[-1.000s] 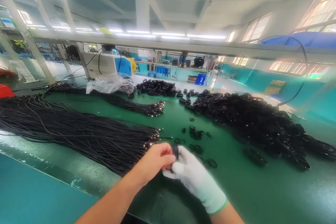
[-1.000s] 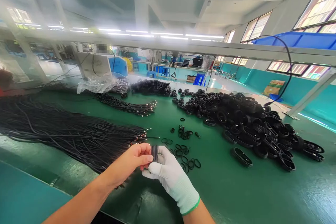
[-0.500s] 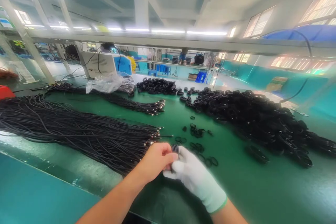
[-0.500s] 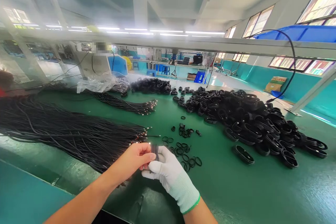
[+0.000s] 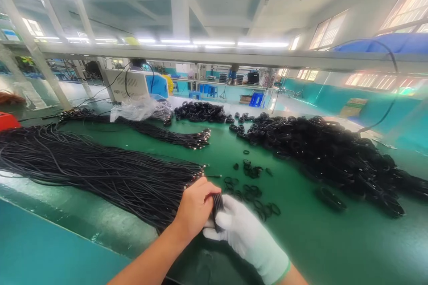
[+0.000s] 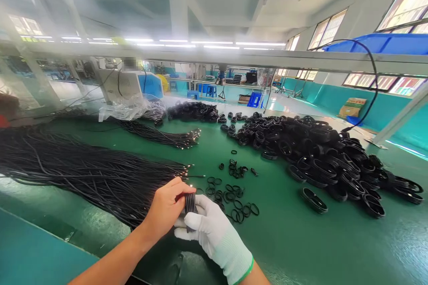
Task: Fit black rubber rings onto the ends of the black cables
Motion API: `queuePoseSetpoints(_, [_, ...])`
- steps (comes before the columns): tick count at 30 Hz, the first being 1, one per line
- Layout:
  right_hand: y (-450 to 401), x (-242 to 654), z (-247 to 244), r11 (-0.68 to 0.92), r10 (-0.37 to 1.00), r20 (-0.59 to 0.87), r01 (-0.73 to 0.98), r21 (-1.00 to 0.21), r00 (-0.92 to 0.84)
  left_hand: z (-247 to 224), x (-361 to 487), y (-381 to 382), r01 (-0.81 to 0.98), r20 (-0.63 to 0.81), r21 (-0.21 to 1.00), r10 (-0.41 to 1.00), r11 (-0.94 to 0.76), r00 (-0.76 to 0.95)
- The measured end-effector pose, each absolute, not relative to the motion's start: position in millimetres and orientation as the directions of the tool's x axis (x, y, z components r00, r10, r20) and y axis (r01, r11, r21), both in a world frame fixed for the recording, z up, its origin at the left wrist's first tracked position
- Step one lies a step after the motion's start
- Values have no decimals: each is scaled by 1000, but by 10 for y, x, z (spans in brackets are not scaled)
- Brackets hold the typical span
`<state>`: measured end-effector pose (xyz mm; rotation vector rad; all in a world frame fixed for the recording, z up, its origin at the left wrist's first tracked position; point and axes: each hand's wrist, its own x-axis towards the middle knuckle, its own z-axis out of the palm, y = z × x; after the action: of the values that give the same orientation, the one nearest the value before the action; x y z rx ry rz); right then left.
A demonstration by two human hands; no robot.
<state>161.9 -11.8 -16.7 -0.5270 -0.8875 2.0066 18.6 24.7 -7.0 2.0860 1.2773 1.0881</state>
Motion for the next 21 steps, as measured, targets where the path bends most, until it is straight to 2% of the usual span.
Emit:
queuePoseSetpoints(3, [-102, 1638, -160, -407, 827, -53, -531, -743, -559, -58, 179, 328, 499, 371, 743, 895, -446, 248])
queuePoseSetpoints(7, [-81, 1671, -161, -508, 796, -118, -550, -662, -594, 1, 166, 380, 409, 372, 799, 897, -441, 240])
queuePoseSetpoints(10, [-78, 1640, -212, -460, 814, -53, -586, -667, -579, 9, 171, 375, 377, 387, 811, 893, -449, 231])
queuePoseSetpoints(13, [-66, 1590, -278, -376, 862, -16, -618, -690, -507, 1, 189, 365, 407, 404, 789, 888, -460, 220])
queuePoseSetpoints(16, [-40, 1583, -303, -394, 869, -61, -612, -686, -491, 54, 208, 359, 495, 395, 742, 892, -452, 222])
queuePoseSetpoints(19, [-18, 1625, -281, -413, 857, -51, -622, -665, -513, 215, 205, 352, 594, 301, 691, 911, -412, 281])
queuePoseSetpoints(21, [-15, 1669, -243, -480, 813, -43, -626, -615, -580, 354, 178, 355, 605, 237, 697, 920, -384, 311])
